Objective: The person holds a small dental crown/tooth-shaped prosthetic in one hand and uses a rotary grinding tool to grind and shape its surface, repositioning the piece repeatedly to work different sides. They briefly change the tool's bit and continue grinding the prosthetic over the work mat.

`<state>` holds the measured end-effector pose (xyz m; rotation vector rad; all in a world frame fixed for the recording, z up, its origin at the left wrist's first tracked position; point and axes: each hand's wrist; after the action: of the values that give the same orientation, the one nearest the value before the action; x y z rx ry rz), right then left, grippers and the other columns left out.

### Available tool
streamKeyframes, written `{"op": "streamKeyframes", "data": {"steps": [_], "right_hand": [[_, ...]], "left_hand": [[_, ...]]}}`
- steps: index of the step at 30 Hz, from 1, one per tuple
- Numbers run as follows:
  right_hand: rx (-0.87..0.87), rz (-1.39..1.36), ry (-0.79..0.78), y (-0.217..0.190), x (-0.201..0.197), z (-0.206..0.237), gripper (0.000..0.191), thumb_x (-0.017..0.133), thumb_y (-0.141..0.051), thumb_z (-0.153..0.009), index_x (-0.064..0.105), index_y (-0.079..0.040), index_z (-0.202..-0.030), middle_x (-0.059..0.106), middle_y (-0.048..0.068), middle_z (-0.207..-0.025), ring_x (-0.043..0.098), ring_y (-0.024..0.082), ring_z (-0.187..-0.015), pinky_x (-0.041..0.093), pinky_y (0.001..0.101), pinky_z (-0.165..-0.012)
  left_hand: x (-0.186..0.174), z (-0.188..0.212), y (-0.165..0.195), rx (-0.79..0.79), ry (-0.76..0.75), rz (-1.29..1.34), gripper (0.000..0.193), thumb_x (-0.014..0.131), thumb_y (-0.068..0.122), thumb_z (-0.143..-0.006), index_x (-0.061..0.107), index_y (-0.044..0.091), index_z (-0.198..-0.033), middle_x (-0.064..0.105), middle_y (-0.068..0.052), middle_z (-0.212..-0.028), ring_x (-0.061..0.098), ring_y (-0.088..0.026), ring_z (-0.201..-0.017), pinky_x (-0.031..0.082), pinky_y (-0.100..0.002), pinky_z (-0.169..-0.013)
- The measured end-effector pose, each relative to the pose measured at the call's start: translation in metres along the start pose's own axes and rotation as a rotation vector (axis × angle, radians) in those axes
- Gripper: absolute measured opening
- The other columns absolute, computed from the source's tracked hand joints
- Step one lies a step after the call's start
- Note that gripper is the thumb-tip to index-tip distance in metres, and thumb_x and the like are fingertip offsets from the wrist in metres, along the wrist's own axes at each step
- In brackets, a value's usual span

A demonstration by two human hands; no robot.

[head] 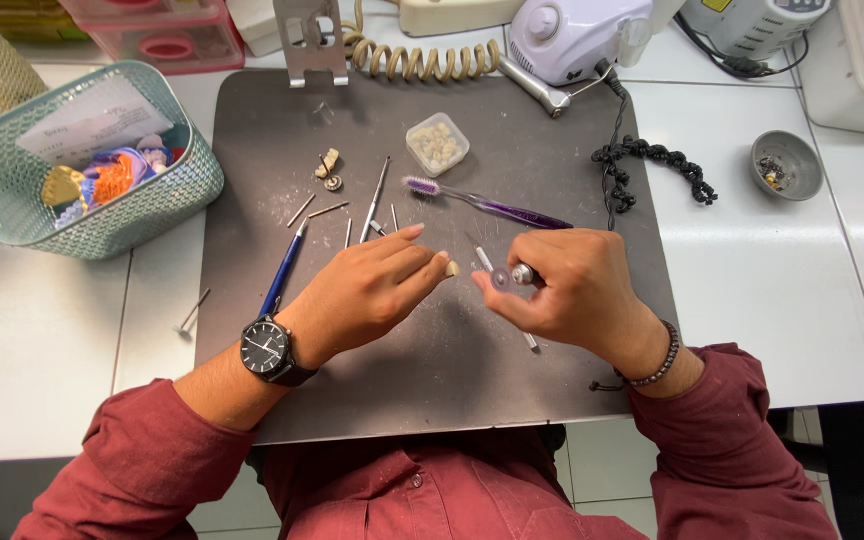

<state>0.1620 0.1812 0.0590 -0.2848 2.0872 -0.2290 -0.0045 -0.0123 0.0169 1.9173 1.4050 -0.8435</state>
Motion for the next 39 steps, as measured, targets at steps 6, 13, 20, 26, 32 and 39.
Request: {"op": "streamKeyframes", "data": {"steps": [6, 13, 20, 26, 32, 39], "right_hand": [[0.100, -0.039, -0.055, 0.014, 0.017, 0.002, 0.018, 0.076, -0.015, -0.081, 0.062, -0.005, -0.086, 0.063, 0.005, -0.068, 0.065, 0.021, -0.056, 0.050, 0.0328, -0.052], [0.081, -0.217, -0.063, 0.020, 0.026, 0.011, 0.070, 0.066, 0.008, -0.080, 0.025, -0.009, -0.134, 0.055, 0.010, -0.092, 0.062, 0.019, -0.071, 0.052, 0.0315, -0.064], [-0.146, -0.334, 0.137, 0.027, 0.033, 0.011, 0.090, 0.062, 0.020, -0.079, 0.008, -0.016, -0.142, 0.038, 0.020, -0.127, 0.057, 0.022, -0.093, 0.054, 0.0307, -0.076], [-0.073, -0.467, 0.282, 0.034, 0.028, 0.007, 0.080, 0.069, 0.015, -0.090, 0.014, -0.011, -0.142, 0.038, 0.019, -0.134, 0.061, 0.019, -0.104, 0.056, 0.0274, -0.084], [0.304, -0.466, 0.276, 0.048, 0.024, 0.001, 0.026, 0.073, -0.007, -0.102, 0.054, -0.003, -0.120, 0.065, 0.003, -0.088, 0.066, 0.011, -0.078, 0.052, 0.0255, -0.069], [-0.053, -0.096, 0.387, 0.040, 0.021, 0.013, 0.020, 0.070, -0.005, -0.096, 0.055, -0.003, -0.110, 0.064, 0.011, -0.093, 0.067, 0.023, -0.090, 0.050, 0.0357, -0.080]], "left_hand": [[0.010, 0.001, -0.001, -0.183, -0.271, -0.084, 0.019, 0.068, 0.013, -0.092, 0.072, 0.000, -0.106, 0.064, -0.009, -0.096, 0.064, -0.026, -0.093, 0.056, -0.038, -0.080], [0.018, -0.011, 0.018, -0.318, 0.057, 0.333, 0.039, 0.075, 0.029, -0.094, 0.070, -0.001, -0.119, 0.065, -0.013, -0.106, 0.064, -0.030, -0.093, 0.054, -0.039, -0.080], [0.056, -0.049, 0.037, -0.495, 0.310, 0.684, 0.027, 0.075, 0.016, -0.097, 0.068, 0.005, -0.121, 0.063, -0.010, -0.108, 0.066, -0.023, -0.095, 0.055, -0.034, -0.085], [0.057, -0.079, 0.022, -0.420, 0.439, 0.636, 0.029, 0.078, 0.009, -0.094, 0.071, 0.005, -0.122, 0.060, -0.008, -0.106, 0.064, -0.020, -0.096, 0.055, -0.033, -0.086], [0.030, -0.112, 0.004, -0.360, 0.503, 0.651, 0.022, 0.073, 0.018, -0.105, 0.069, 0.004, -0.122, 0.062, -0.005, -0.108, 0.066, -0.016, -0.101, 0.056, -0.027, -0.093], [0.042, -0.149, 0.046, -0.535, 0.399, 1.092, 0.032, 0.074, 0.034, -0.098, 0.080, 0.004, -0.090, 0.079, -0.003, -0.079, 0.072, -0.012, -0.080, 0.060, -0.028, -0.077]]}}
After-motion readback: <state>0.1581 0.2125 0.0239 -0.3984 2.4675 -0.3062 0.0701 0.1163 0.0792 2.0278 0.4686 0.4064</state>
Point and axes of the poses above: each hand's wrist, its own z-axis away from the middle knuckle, its own x-axis out of the palm, y = z × x
